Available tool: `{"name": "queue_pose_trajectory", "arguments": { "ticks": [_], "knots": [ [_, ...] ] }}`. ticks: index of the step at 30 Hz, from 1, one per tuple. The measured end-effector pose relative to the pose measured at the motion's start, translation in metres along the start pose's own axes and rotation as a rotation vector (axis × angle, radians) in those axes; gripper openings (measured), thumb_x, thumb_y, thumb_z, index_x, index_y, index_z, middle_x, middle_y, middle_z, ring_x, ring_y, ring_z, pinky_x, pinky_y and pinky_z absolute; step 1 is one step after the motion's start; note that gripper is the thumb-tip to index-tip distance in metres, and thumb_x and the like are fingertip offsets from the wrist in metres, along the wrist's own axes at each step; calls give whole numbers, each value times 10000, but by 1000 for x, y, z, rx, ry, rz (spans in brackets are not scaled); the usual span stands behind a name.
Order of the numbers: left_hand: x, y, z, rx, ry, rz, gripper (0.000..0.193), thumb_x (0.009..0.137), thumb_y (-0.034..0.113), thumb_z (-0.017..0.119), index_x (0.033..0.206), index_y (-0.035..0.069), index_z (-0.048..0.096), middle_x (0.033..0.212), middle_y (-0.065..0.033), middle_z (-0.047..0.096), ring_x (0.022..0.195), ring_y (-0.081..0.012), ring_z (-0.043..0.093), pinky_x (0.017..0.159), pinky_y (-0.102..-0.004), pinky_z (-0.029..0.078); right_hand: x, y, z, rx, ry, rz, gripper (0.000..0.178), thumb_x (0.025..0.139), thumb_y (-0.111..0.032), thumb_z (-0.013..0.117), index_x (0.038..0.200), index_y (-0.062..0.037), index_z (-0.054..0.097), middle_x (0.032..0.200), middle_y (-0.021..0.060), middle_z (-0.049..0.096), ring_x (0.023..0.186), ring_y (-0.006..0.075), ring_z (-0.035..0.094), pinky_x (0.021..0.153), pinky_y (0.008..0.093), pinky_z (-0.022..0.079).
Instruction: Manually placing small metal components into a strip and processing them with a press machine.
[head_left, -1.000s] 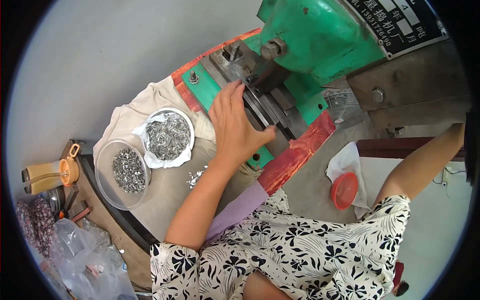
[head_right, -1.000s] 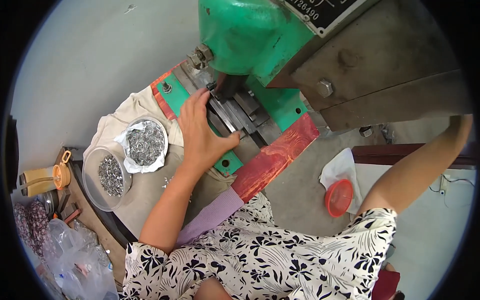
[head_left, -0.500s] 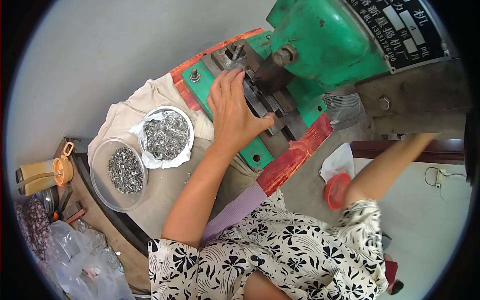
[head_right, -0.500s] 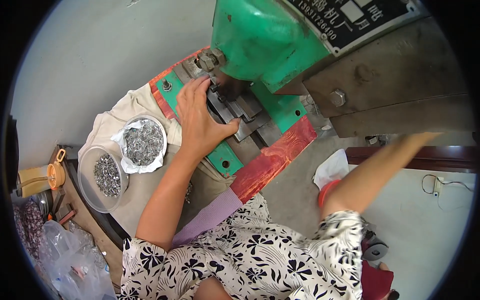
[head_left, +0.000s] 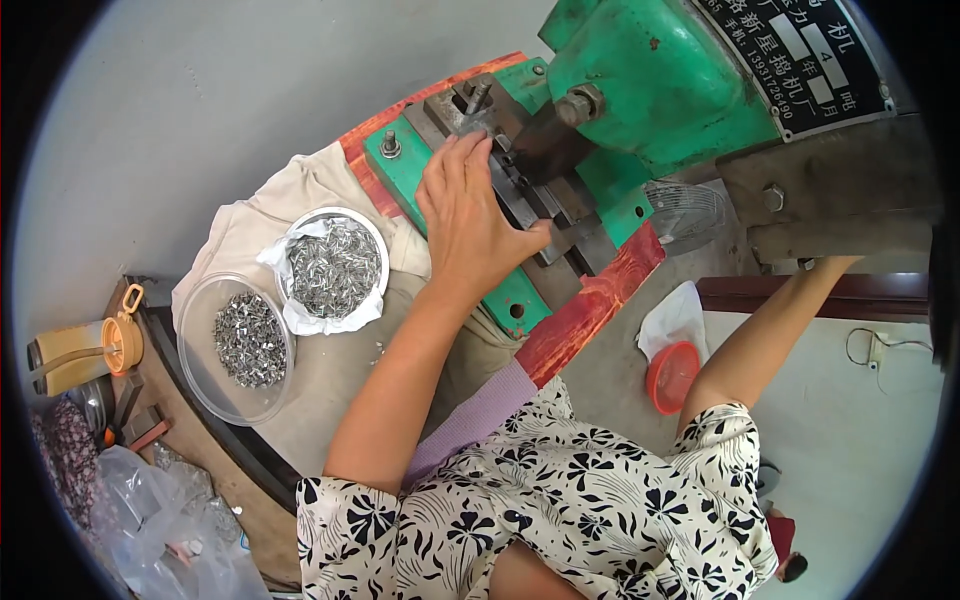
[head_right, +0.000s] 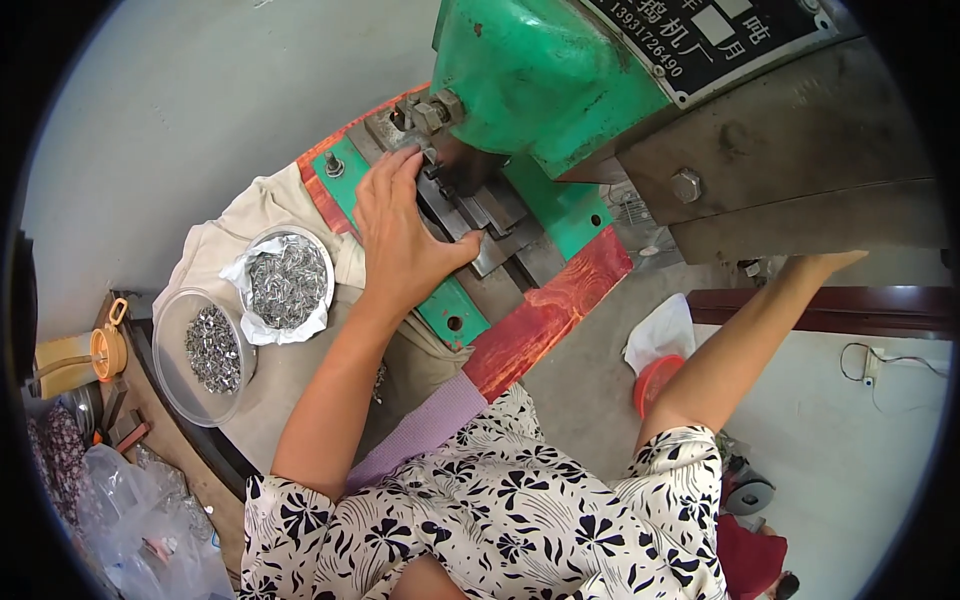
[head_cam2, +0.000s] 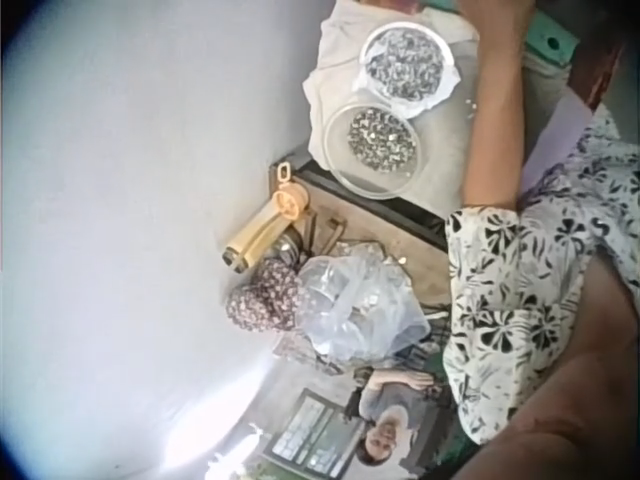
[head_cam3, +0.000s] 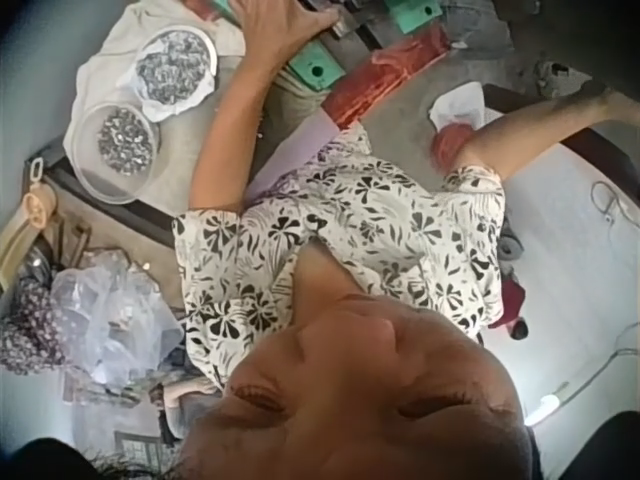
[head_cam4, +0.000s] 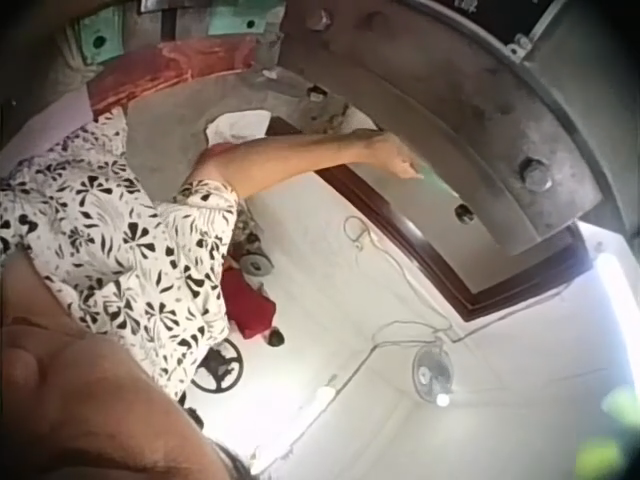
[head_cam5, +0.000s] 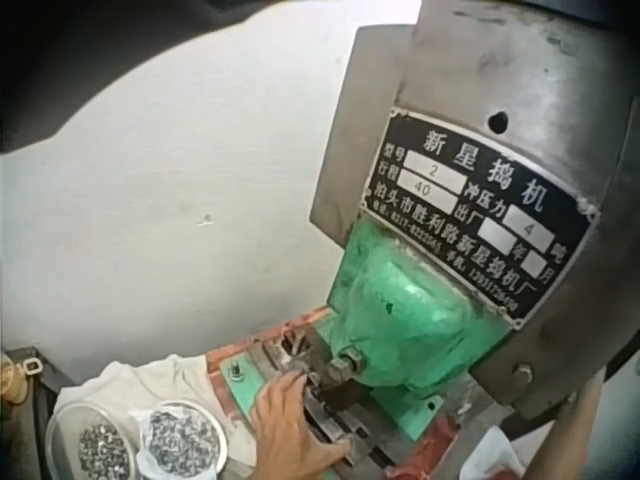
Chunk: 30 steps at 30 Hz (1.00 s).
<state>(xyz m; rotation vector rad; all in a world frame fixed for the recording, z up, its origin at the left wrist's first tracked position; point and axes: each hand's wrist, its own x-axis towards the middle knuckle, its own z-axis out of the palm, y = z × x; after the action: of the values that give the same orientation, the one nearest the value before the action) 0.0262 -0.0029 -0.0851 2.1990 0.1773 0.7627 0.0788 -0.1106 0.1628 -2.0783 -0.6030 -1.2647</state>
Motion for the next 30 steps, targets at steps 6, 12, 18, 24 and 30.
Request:
{"name": "queue_pose_trajectory", "arguments": {
  "ticks": [6, 12, 18, 24, 30],
  "knots": [
    [0, 3, -7, -18, 16, -9, 909, 512, 233, 837, 1304, 15, 448, 1347, -133, 463, 1296, -359, 395, 1101, -481, 286, 44, 132, -78, 56, 85, 68, 574, 903, -364, 709, 1268, 58, 574, 1229, 233, 631, 1020, 281, 611, 924, 434, 480],
    [-18, 16, -18, -45, -80, -51, 930, 507, 241, 860, 1295, -9, 434, 1334, -156, 451, 1329, -368, 369, 1134, -494, 232, 46, 186, -109, 94, 166, 152, 579, 901, -368, 710, 1279, 50, 573, 1235, 237, 627, 1024, 284, 610, 930, 439, 476],
    [-28, 21, -18, -41, -86, -79, 970, 514, 240, 873, 1330, 12, 400, 1364, -149, 424, 1340, -364, 353, 1133, -493, 234, -22, 236, -101, 148, 152, 217, 517, 908, -315, 686, 1260, 49, 583, 1236, 213, 631, 1056, 275, 605, 948, 414, 472],
    [-31, 13, -24, -117, -158, -89, 993, 542, 227, 920, 1355, 13, 392, 1402, -148, 403, 1345, -360, 342, 1122, -485, 250, -147, 249, -47, 196, 102, 304, 392, 923, -206, 639, 1215, 55, 602, 1233, 161, 639, 1117, 256, 596, 980, 361, 466],
    [-27, 4, -25, -173, -134, -24, 1055, 511, 242, 944, 1381, 6, 397, 1402, -174, 405, 1303, -384, 375, 1072, -499, 308, -188, 117, 11, 418, -721, 711, 205, 949, -68, 565, 1088, 21, 687, 849, 43, 676, 774, 110, 592, 691, 274, 473]
  ]
}}
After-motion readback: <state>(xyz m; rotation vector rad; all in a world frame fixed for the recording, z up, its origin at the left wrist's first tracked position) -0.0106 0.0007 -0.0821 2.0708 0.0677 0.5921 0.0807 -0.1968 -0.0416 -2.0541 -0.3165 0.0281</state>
